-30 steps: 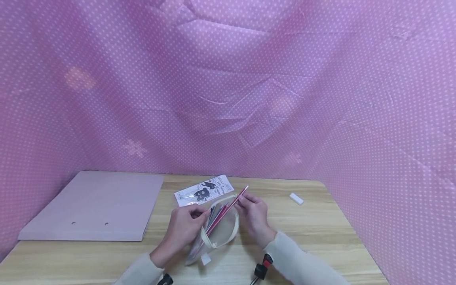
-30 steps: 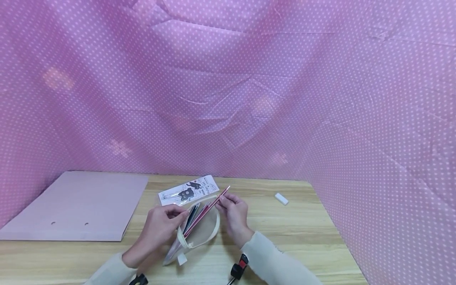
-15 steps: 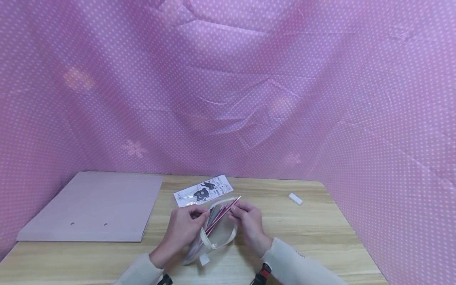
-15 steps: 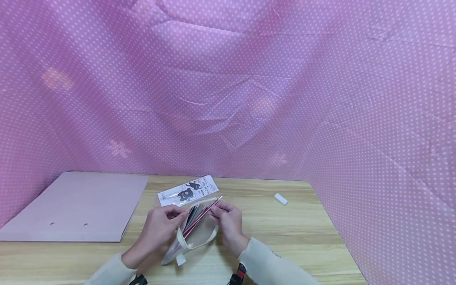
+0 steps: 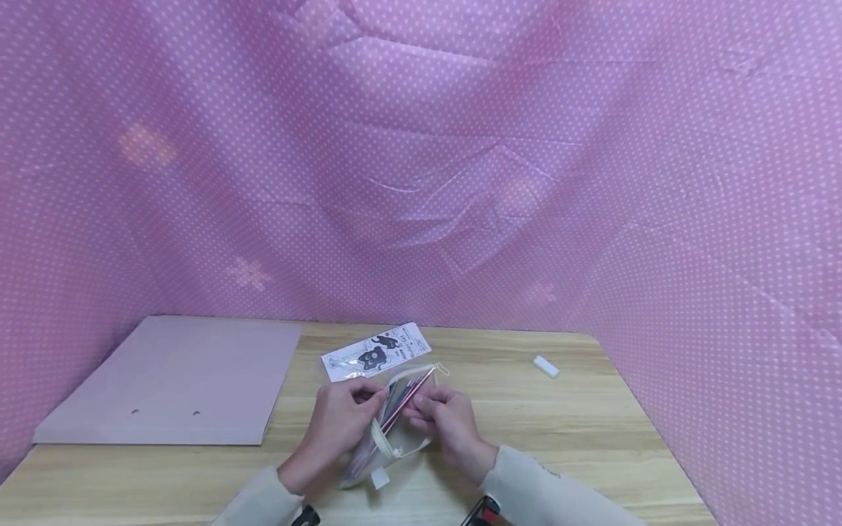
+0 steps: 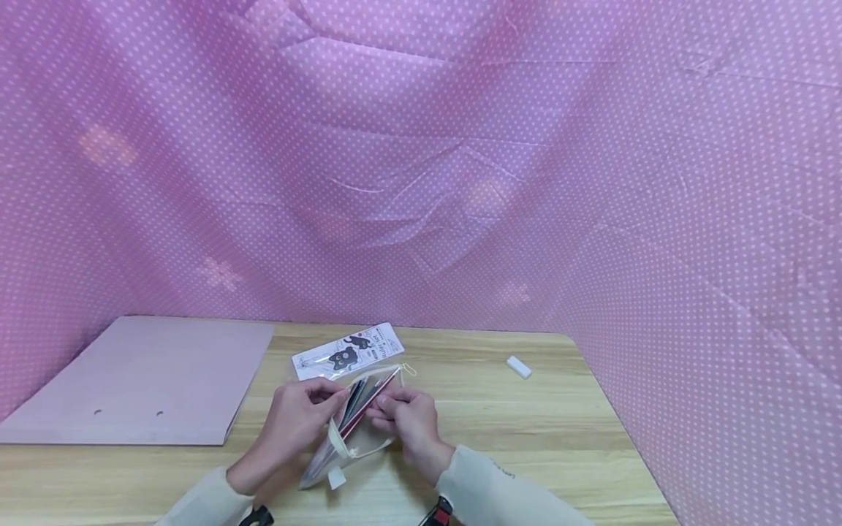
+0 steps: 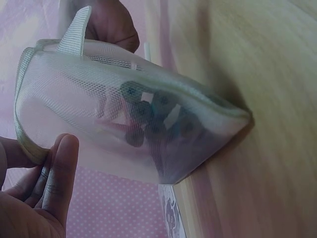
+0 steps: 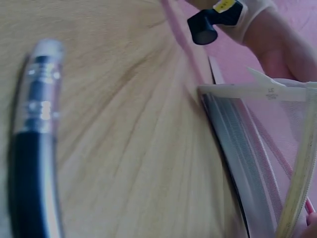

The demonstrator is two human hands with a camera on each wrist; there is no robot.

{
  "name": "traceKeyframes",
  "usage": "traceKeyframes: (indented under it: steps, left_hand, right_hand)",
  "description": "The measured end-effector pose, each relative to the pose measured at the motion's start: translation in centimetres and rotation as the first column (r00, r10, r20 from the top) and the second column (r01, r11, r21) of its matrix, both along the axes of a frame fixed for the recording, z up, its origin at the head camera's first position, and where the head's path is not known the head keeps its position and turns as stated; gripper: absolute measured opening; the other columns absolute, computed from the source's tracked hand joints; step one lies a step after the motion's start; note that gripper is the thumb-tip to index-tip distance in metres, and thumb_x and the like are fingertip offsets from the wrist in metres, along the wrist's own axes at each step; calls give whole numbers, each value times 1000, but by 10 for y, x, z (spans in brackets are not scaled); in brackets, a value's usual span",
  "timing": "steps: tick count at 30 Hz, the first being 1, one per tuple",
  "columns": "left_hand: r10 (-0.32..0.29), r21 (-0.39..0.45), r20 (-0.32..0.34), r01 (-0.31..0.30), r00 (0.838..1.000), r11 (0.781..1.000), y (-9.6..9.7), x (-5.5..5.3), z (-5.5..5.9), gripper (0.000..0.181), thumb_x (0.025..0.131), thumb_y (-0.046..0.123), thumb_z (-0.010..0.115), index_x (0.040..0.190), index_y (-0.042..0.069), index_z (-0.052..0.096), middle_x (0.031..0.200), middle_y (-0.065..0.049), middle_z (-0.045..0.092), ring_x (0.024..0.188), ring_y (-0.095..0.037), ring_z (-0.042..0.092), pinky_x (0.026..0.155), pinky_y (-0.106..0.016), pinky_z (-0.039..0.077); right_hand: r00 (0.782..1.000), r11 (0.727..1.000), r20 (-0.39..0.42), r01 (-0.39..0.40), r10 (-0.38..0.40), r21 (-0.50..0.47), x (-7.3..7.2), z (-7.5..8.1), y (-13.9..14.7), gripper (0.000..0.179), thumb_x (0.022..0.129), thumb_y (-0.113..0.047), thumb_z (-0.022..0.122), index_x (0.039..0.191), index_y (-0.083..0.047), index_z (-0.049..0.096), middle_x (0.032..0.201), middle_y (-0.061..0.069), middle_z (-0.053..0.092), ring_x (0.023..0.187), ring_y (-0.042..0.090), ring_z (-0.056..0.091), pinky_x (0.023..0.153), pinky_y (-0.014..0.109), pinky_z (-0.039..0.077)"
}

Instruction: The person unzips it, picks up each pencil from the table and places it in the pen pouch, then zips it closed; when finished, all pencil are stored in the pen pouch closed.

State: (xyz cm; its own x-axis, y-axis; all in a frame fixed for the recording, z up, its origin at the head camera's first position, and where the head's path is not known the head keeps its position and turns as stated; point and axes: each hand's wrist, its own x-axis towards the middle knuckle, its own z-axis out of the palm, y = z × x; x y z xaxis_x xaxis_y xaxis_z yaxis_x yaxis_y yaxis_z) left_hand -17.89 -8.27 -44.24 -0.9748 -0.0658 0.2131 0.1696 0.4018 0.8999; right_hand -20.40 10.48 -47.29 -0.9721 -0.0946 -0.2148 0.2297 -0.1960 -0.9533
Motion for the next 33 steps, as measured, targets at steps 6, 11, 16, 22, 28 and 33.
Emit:
traceKeyframes:
  steps: [6,11,16,22,28,33]
  left_hand:
    - [3,-7,4,-2,1000,1000,0,-2,0,4,86,12,78,89,14,78,78,0,75,64,-8,63,57,-19,54]
    - [15,-20,-1,-15,1000,1000,-2,-4,1,4,86,12,78,89,15,79,78,0,75,64,-9,62,57,-19,53]
    - [19,-12,14,-19,1000,1000,-2,-4,0,4,86,13,78,90,14,79,78,0,75,64,-9,63,58,-19,53]
    - [20,-4,24,-20,1000,1000,-2,-5,-1,4,86,13,78,90,12,79,76,1,74,65,-8,63,59,-19,53]
    - [27,0,48,-27,998,1000,-2,-4,-1,4,85,15,79,89,14,78,76,2,74,66,-9,64,59,-19,54]
    - [24,0,40,-24,999,1000,-3,-4,-1,5,85,15,79,90,13,78,77,0,74,66,-9,65,60,-18,54]
  right_hand:
    - [1000,998,-19,-12,13,66,3,2,5,28,94,-2,64,116,14,62,85,11,78,72,12,75,70,25,63]
    - [998,999,-61,7,-4,40,0,10,15,32,95,-7,64,118,15,60,91,14,78,78,13,76,76,27,63]
    - [997,999,-62,36,-37,-29,-5,12,22,38,96,-7,62,125,18,55,91,9,77,83,15,77,80,26,63]
    - [993,989,-47,105,-110,-104,-14,15,32,35,96,-5,62,124,15,56,91,8,77,86,17,76,85,30,62]
    - [976,972,-85,187,-200,-140,-23,24,51,23,97,-3,61,116,8,59,91,4,75,86,15,74,86,30,62]
    - [945,965,-199,259,-261,-34,-28,32,69,27,95,-2,64,119,9,59,93,-1,70,86,11,69,85,26,60]
